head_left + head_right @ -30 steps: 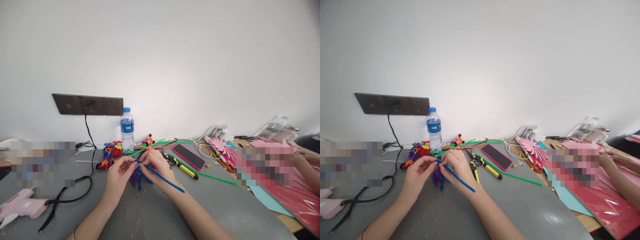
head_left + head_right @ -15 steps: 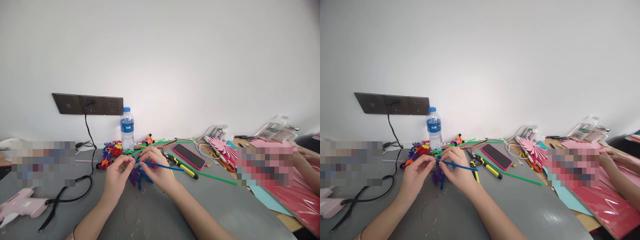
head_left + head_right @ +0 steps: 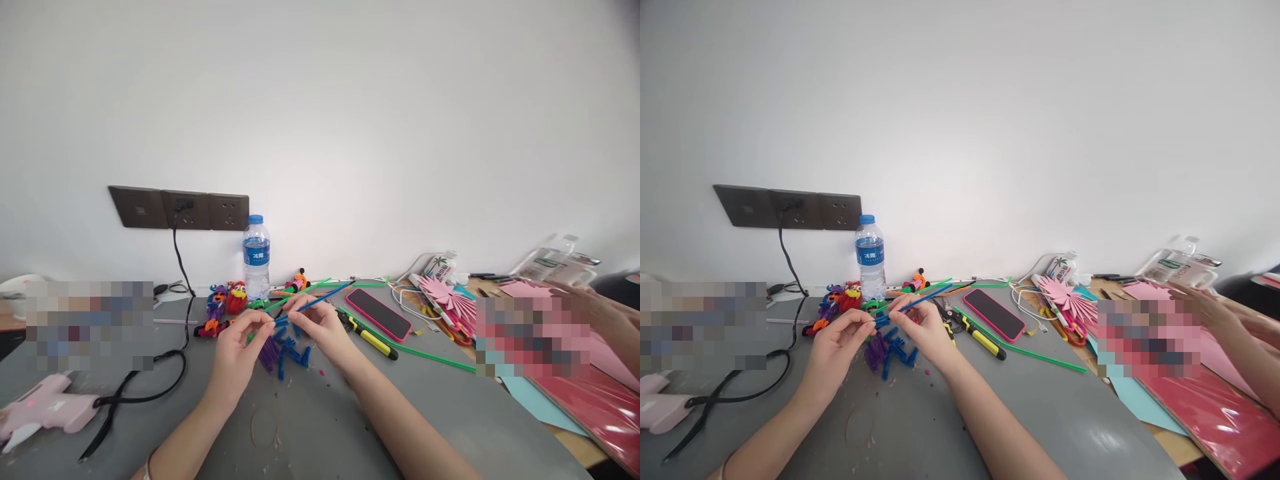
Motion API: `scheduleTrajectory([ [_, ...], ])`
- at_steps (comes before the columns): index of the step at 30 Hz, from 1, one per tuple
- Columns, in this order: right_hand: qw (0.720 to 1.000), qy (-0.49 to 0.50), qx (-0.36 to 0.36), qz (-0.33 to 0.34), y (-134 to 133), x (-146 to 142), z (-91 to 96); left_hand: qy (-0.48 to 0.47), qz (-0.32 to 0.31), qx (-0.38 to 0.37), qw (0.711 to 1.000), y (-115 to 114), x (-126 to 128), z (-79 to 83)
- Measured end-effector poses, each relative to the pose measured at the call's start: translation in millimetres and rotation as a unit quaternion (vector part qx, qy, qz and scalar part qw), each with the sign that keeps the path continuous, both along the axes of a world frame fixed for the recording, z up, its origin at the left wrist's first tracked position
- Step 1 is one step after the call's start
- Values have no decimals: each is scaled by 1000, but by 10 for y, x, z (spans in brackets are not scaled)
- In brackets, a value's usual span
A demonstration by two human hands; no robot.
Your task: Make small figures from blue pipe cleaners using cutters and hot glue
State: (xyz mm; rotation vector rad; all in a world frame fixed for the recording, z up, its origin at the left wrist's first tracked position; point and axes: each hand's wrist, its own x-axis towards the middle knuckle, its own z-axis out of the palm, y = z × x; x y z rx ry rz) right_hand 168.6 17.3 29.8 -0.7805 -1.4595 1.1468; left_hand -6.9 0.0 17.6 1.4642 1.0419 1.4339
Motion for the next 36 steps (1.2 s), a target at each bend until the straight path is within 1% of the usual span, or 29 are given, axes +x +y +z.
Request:
scheduleTrajectory([
  [4, 999, 27, -31, 19, -22, -41, 8, -26, 6, -38, 999, 28, 13, -32],
  [10, 997, 65, -30, 0, -39, -66, 19, -40, 13, -53, 998, 32, 30, -64],
  [17, 1000, 17, -12, 10, -66, -84, 20, -36, 1, -36, 999, 19, 39, -43],
  [24, 1000, 5, 1, 22, -62, -81, 4, -62, -9, -47, 997, 11, 48, -19],
  [31, 999, -3, -25, 32, -92, -73, 50, -127, -31, -89, 987, 21, 41, -63],
  [36, 998, 21, -36, 51, -87, -26, 86, -168, -32, -128, 977, 14, 26, -28],
])
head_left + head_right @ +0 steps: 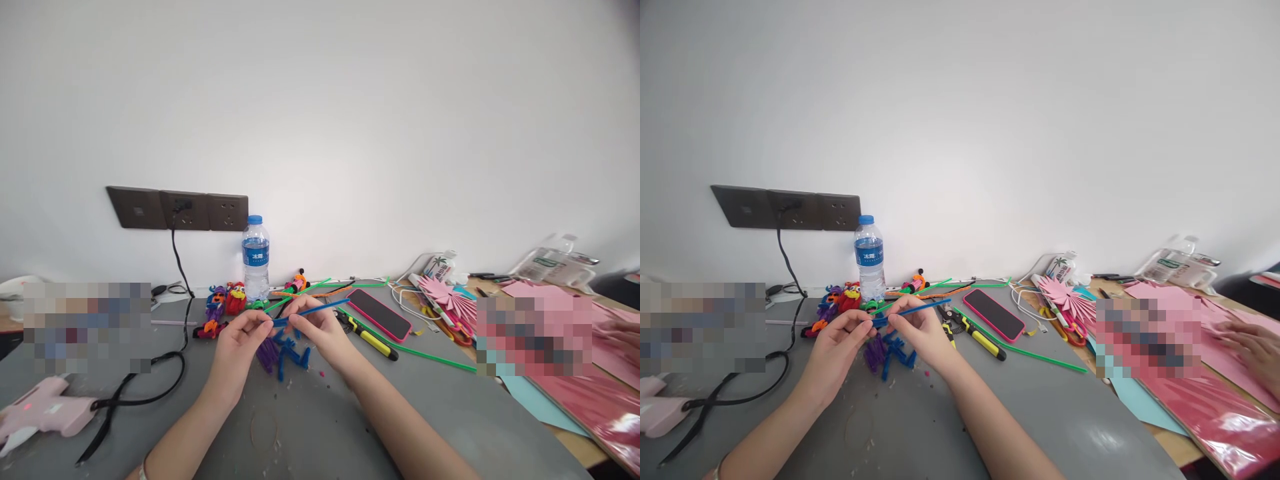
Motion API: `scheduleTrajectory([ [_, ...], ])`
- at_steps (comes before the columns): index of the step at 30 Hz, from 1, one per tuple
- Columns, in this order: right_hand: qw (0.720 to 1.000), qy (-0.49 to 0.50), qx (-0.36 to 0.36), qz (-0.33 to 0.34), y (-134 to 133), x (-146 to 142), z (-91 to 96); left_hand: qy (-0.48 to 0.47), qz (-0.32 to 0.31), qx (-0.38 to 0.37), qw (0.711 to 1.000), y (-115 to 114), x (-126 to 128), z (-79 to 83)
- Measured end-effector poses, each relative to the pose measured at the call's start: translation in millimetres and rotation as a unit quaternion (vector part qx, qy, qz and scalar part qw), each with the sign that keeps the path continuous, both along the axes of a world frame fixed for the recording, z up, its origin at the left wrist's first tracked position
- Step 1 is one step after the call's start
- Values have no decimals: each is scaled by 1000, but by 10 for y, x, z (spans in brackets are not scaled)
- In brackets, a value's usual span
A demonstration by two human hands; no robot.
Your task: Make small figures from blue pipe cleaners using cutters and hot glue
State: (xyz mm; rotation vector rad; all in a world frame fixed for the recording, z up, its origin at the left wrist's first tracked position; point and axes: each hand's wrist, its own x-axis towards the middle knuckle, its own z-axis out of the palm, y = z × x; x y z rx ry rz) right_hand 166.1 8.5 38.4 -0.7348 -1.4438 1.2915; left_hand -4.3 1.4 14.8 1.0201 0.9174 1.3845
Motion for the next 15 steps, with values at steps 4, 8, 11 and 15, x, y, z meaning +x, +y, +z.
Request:
scheduleTrajectory([
  [4, 1000, -15, -16, 20, -3, 46, 35, -13, -4, -19, 1000, -2, 8, 61],
  [8, 999, -23, -13, 40, 13, 69, 5, -1, -4, -12, 1000, -1, 12, 76],
  [11, 999, -23, -4, 47, 27, 63, -26, 21, -6, 7, 1000, 0, 10, 53],
  [15, 999, -11, 4, 51, 21, 41, -21, 44, 0, 36, 998, 5, 8, 17],
])
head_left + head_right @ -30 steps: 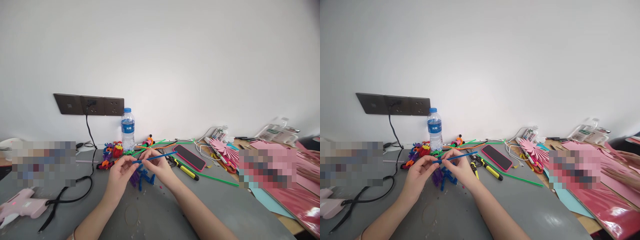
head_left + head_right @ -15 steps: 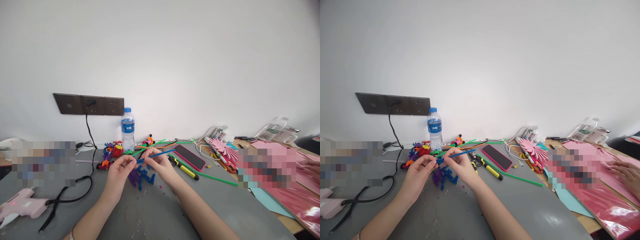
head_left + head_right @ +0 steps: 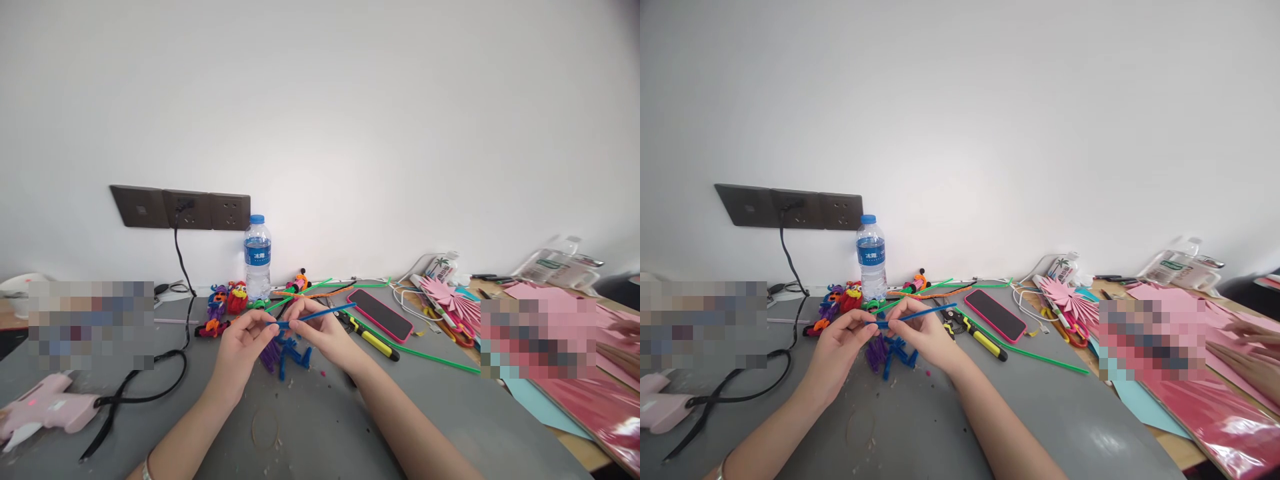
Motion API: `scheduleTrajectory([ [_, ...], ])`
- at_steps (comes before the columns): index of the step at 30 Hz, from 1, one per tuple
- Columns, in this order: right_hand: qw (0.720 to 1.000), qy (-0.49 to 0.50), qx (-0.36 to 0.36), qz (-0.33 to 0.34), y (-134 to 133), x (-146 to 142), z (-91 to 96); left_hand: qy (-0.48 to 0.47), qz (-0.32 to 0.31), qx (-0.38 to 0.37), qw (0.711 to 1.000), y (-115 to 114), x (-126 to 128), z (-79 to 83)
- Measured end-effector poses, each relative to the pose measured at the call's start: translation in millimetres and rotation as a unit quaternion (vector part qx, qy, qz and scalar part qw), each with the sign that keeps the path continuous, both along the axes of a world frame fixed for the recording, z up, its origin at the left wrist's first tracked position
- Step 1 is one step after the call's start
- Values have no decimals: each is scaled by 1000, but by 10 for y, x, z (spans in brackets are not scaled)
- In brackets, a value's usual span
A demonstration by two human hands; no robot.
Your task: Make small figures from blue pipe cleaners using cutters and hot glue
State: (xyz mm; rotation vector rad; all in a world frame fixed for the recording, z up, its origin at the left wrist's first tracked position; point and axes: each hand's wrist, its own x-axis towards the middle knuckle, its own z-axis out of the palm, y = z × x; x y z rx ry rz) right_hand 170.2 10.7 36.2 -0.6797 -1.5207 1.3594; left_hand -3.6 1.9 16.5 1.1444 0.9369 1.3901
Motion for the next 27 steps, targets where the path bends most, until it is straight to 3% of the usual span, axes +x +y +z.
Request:
scheduleTrajectory([
  [11, 999, -24, 24, -2, -21, 13, 45, 22, 0, 23, 1000, -1, -5, -14],
  [20, 998, -38, 35, 27, -19, 61, 102, -41, -27, -14, 999, -29, 16, 52],
  [27, 993, -30, 22, 108, 16, 143, 98, -76, -123, -50, 988, -72, 11, 108],
])
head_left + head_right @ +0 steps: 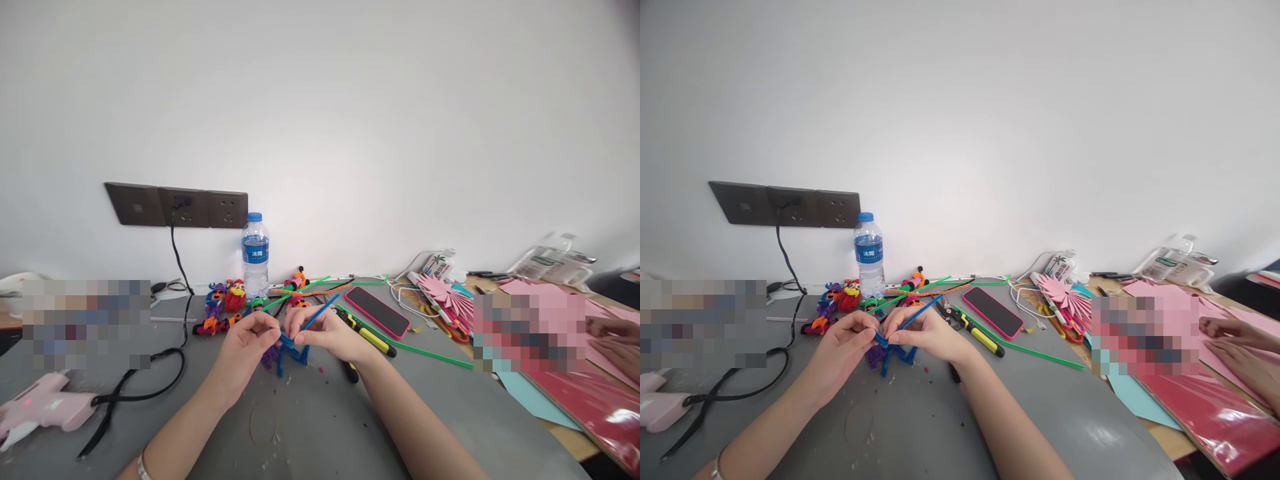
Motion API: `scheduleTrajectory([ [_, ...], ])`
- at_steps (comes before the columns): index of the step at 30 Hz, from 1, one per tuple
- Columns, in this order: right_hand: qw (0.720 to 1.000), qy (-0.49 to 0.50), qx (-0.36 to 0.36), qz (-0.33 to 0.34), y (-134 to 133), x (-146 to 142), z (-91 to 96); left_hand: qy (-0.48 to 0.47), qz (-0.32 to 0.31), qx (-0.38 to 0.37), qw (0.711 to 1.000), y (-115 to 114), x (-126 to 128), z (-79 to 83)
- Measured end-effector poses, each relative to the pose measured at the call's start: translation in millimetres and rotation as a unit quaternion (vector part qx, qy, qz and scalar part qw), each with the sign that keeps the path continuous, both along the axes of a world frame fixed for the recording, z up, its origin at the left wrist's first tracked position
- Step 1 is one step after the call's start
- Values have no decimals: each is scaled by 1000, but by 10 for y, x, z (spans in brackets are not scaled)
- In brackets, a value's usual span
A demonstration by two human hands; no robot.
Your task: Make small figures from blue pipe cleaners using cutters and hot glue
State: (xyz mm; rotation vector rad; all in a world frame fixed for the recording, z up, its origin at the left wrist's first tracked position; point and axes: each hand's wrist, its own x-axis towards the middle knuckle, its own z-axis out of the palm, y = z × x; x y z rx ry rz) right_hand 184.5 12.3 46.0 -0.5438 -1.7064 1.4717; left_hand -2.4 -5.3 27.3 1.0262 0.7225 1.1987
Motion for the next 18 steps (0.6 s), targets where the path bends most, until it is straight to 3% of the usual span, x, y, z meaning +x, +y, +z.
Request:
scheduleTrajectory([
  [10, 992, -9, -46, 115, 18, 80, -29, 10, -94, 10, 995, -54, -9, -27],
  [18, 992, 42, -45, 109, 38, 47, -73, 0, -85, 7, 996, -50, -2, -27],
])
